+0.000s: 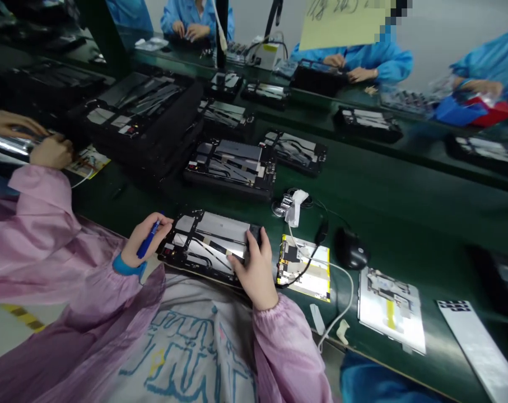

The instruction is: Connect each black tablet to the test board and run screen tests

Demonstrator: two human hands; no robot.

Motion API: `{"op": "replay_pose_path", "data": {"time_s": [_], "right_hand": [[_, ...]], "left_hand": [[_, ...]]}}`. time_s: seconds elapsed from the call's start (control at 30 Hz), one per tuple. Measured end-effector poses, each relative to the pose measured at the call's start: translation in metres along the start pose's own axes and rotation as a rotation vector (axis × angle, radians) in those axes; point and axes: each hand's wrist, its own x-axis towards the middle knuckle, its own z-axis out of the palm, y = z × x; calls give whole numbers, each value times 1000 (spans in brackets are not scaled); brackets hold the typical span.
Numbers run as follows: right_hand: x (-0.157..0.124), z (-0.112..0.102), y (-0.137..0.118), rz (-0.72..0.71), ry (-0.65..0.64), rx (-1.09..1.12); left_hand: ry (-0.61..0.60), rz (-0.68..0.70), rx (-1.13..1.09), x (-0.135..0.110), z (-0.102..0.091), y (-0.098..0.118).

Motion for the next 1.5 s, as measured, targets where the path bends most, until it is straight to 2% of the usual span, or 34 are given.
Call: {"op": "replay_pose_path", "data": {"time_s": [0.23,0.37,0.5,0.63,0.73,0.83,0.93,1.03,1.17,1.27,1.33,1.4,1.43,1.5], "right_hand": [[2,1,-1,2,35,31],[1,3,-6,13,23,-49],[0,6,-12,0,-20,-130],[-1,8,-20,-21,-53,-118],[-1,6,-21,-48,-56,-34],[0,-1,-16,-149,-85,168],[2,-12,-8,-238,-122,390],[7,-32,-4,-331,-205,480],[12,-69,-16,-594,-355,366],[13,-89,-33,-690,-366,223],[13,-95,-43,-633,-348,129],[15,-94,-49,-476,-302,92],[16,-91,-51,-368,-275,117],[18,-83,-53,-118,-269,287]], "left_hand": [[-78,-155,-212,10,-8,6],[-131,-199,-295,9,-14,10],[-94,-230,-372,7,-15,7],[-71,-236,-363,11,-14,1],[-51,-143,-258,17,-16,-3],[-23,-2,-124,21,-19,0],[-85,83,-85,22,-20,12],[-120,135,-82,18,-21,29],[10,266,-70,6,-25,54],[201,495,-59,-5,-30,70],[336,684,-54,-13,-35,78],[392,819,-65,-19,-40,85],[390,812,-100,-22,-42,87],[393,678,-221,-28,-46,90]]}}
